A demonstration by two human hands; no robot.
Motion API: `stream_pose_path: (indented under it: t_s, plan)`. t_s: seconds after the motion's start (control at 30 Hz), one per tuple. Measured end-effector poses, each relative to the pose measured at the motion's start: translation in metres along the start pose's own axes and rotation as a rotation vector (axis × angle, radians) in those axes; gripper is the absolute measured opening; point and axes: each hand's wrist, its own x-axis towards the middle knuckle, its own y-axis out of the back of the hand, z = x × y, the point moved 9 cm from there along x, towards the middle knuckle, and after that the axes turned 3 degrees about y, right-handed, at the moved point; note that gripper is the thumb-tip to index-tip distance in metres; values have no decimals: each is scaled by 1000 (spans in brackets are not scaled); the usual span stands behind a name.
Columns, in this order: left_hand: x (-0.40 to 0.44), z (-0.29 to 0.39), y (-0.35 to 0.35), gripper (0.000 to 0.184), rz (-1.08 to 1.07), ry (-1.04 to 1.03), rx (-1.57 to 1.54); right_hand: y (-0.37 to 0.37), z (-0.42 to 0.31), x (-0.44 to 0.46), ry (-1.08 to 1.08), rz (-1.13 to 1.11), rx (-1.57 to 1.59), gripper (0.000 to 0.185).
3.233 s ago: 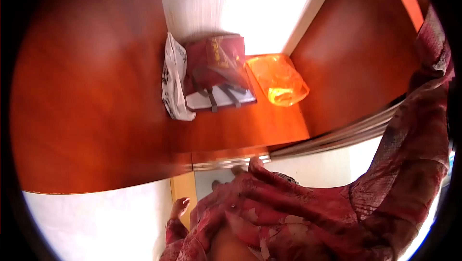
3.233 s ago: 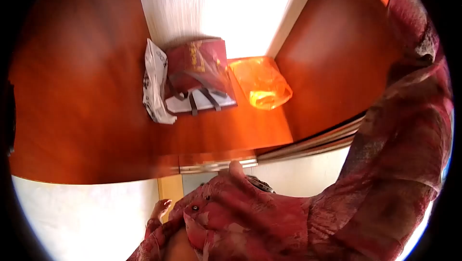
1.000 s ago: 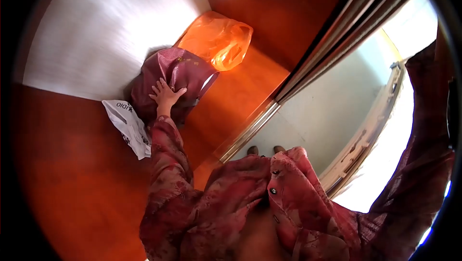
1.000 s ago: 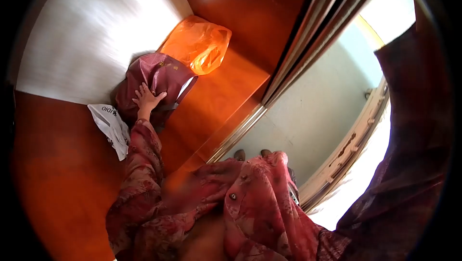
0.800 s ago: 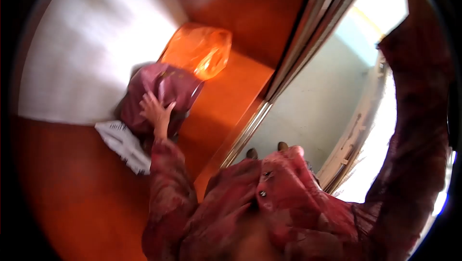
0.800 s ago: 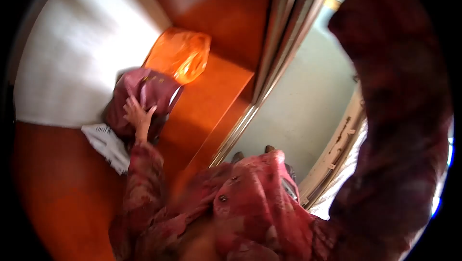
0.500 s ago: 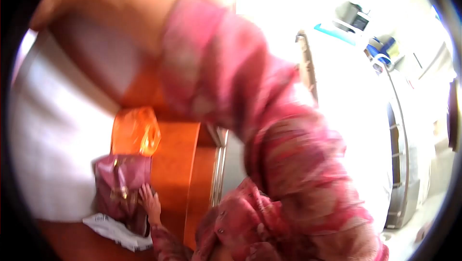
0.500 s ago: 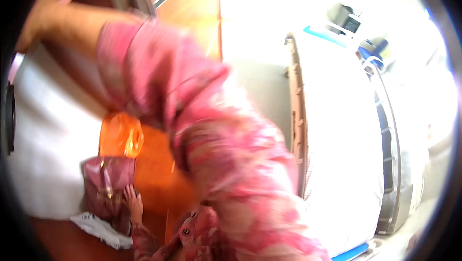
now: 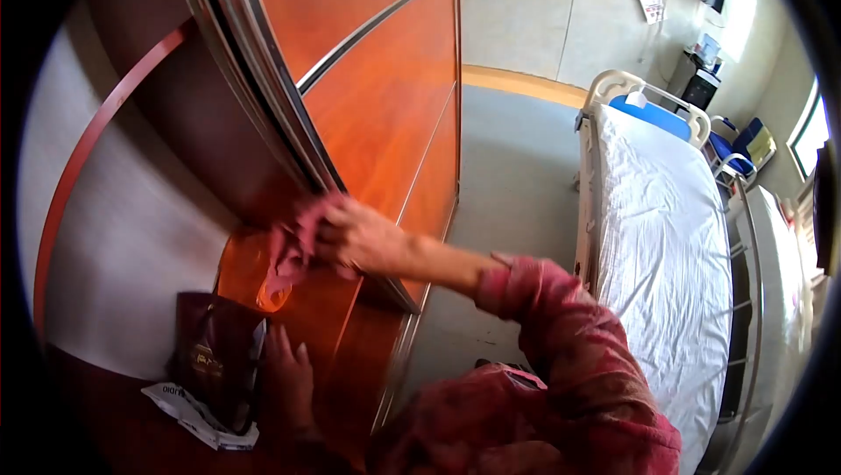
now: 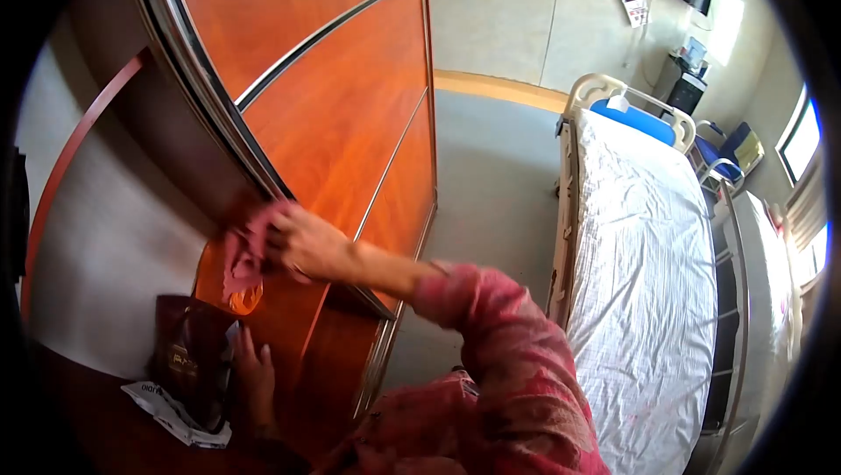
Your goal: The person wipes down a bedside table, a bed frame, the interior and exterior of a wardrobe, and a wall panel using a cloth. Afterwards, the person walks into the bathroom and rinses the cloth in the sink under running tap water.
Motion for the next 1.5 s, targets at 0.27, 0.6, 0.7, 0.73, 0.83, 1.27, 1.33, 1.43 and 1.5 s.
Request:
stream_pose_path:
  t_s: [0.27, 0.6, 0.7, 0.73, 0.83, 1.27, 1.33, 1.43, 1.5]
  plan:
    - [23, 204, 34, 58, 103, -266, -535, -196, -97, -328, -1194, -56, 1493, 26]
    - [-56, 437, -126, 80, -628, -613, -836, -14, -17, -415, -1303, 768, 1699, 43]
    - [-69, 474, -140, 59, -815, -609, -915, 18, -19, -458, -1418, 437, 1464, 46]
    - [-63, 483, -140, 59, -818, -609, -904, 16, -26, -470, -1418, 447, 1470, 46]
    - [-13, 493, -113, 41, -395, -721, -712, 27, -28, -517, -1627, 695, 1473, 43]
    - [209, 437, -79, 50, 553, -603, 596, -49, -11, -672, -2266, 1039, 1469, 21]
    - [235, 447, -117, 48, 381, -586, 491, -54, 16, -697, -2342, 1153, 1390, 19]
    - [284, 488, -165, 47, 278, -629, 493, -56, 69, -710, -2379, 1235, 1384, 18]
    - [320, 523, -196, 46, 263, -695, 443, -58, 101, -726, -2327, 1353, 1376, 16]
